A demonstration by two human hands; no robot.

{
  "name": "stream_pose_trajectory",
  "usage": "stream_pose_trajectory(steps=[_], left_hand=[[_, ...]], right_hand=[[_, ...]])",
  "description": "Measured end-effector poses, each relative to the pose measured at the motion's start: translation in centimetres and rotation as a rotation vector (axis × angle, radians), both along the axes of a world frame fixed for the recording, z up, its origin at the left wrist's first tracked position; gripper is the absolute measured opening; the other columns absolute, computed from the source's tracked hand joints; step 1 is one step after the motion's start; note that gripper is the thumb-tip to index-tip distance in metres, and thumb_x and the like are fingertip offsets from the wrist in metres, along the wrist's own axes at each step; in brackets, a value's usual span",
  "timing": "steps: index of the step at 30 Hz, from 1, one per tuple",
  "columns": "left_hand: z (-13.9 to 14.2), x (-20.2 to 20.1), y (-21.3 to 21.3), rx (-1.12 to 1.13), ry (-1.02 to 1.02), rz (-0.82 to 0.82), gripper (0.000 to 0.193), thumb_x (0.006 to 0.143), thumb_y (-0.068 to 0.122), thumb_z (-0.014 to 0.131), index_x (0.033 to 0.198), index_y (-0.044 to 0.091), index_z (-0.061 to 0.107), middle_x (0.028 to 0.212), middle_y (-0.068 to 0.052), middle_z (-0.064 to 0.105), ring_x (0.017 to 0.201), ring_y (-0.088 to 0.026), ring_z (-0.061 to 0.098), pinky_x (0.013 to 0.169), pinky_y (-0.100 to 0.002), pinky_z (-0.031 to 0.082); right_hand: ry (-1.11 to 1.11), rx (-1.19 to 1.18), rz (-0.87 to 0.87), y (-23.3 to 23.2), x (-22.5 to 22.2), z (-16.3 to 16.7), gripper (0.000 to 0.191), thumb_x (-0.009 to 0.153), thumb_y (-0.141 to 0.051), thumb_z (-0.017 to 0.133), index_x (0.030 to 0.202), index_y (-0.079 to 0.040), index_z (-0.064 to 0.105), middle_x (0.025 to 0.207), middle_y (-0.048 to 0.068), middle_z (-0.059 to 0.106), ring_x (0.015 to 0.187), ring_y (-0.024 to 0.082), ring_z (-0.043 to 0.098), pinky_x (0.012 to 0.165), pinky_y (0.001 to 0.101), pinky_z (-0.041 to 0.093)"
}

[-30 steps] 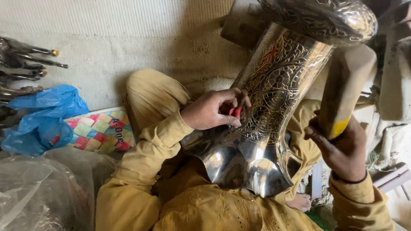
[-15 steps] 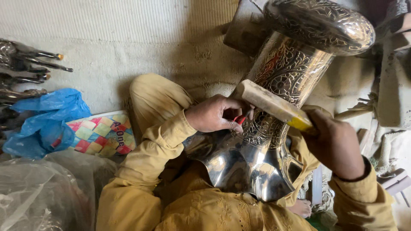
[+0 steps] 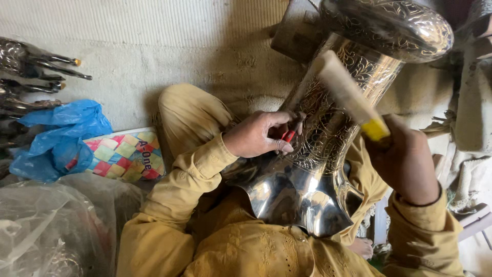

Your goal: The person sits cross-legged on the floor holding a brass vase against their body. They hold a chisel against the engraved surface and strike it with a wooden mallet, working the decorative pattern around the vase and repositioning the vase between sections.

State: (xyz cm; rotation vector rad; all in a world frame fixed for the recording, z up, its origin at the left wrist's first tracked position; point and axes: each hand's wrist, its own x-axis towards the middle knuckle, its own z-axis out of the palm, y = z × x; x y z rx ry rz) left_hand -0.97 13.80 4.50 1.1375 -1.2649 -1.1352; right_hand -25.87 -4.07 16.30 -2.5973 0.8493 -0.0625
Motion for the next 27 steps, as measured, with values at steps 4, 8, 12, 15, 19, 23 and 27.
stream_pose_trajectory(steps=[4, 8, 12, 15, 19, 23, 27], left_hand=[[-0.3, -0.2, 0.2, 0.005, 0.046, 0.005, 0.038, 0.083, 0.018, 0.088, 0.107, 0.002, 0.064, 0.09, 0.001, 0.066, 0.084, -0.006, 0.061, 0.082, -0.028, 0.056], [-0.3, -0.2, 0.3, 0.102, 0.072, 0.011, 0.04, 0.081, 0.014, 0.089, 0.11, 0.001, 0.064, 0.085, 0.001, 0.059, 0.081, -0.006, 0.054, 0.075, -0.027, 0.053], [-0.2, -0.2, 0.3, 0.085, 0.094, -0.021, 0.04, 0.083, 0.013, 0.089, 0.114, 0.002, 0.065, 0.089, 0.002, 0.06, 0.084, -0.005, 0.055, 0.078, -0.027, 0.053], [-0.2, -0.2, 0.3, 0.055, 0.174, -0.038, 0.042, 0.084, 0.014, 0.087, 0.118, 0.002, 0.065, 0.096, 0.001, 0.063, 0.09, -0.004, 0.057, 0.085, -0.027, 0.054], [-0.2, -0.2, 0.4, 0.147, 0.089, -0.043, 0.039, 0.084, 0.012, 0.089, 0.114, 0.001, 0.067, 0.092, 0.0, 0.064, 0.085, -0.005, 0.057, 0.081, -0.027, 0.055], [-0.3, -0.1, 0.5, 0.102, 0.172, -0.062, 0.041, 0.085, 0.01, 0.087, 0.119, 0.001, 0.066, 0.103, -0.001, 0.068, 0.096, -0.006, 0.061, 0.093, -0.028, 0.056], [-0.5, 0.0, 0.5, 0.105, 0.141, -0.08, 0.042, 0.085, 0.012, 0.087, 0.12, 0.001, 0.067, 0.109, -0.003, 0.07, 0.101, -0.008, 0.064, 0.097, -0.028, 0.057]], right_hand=[[0.011, -0.014, -0.001, -0.3, -0.1, -0.8, 0.017, 0.097, -0.014, 0.073, 0.107, -0.001, 0.07, 0.079, 0.016, 0.07, 0.058, 0.025, 0.065, 0.054, 0.0391, 0.051], [0.071, 0.06, 0.135, -0.4, -0.1, -1.2, 0.02, 0.091, -0.01, 0.07, 0.11, -0.001, 0.072, 0.076, 0.013, 0.072, 0.053, 0.021, 0.065, 0.051, 0.036, 0.053], [-0.039, 0.026, 0.006, -0.1, 0.1, -1.0, 0.013, 0.096, -0.011, 0.07, 0.104, 0.0, 0.068, 0.077, 0.014, 0.068, 0.055, 0.026, 0.063, 0.052, 0.0386, 0.051], [-0.047, 0.021, 0.08, 0.3, 0.3, -0.6, 0.017, 0.089, -0.007, 0.07, 0.104, 0.002, 0.068, 0.078, 0.017, 0.067, 0.057, 0.027, 0.063, 0.054, 0.0396, 0.05], [-0.055, 0.028, 0.055, 0.8, 0.7, -0.8, 0.014, 0.091, -0.005, 0.068, 0.104, 0.001, 0.068, 0.082, 0.017, 0.067, 0.061, 0.027, 0.064, 0.058, 0.0386, 0.052], [-0.088, 0.065, -0.159, 1.0, 0.5, -1.1, 0.015, 0.096, -0.008, 0.072, 0.103, 0.003, 0.067, 0.077, 0.018, 0.065, 0.058, 0.027, 0.061, 0.056, 0.0396, 0.049], [-0.05, -0.014, 0.064, 0.9, -0.4, -1.4, 0.018, 0.088, -0.004, 0.071, 0.105, 0.001, 0.07, 0.079, 0.015, 0.069, 0.061, 0.023, 0.062, 0.055, 0.0361, 0.051]])
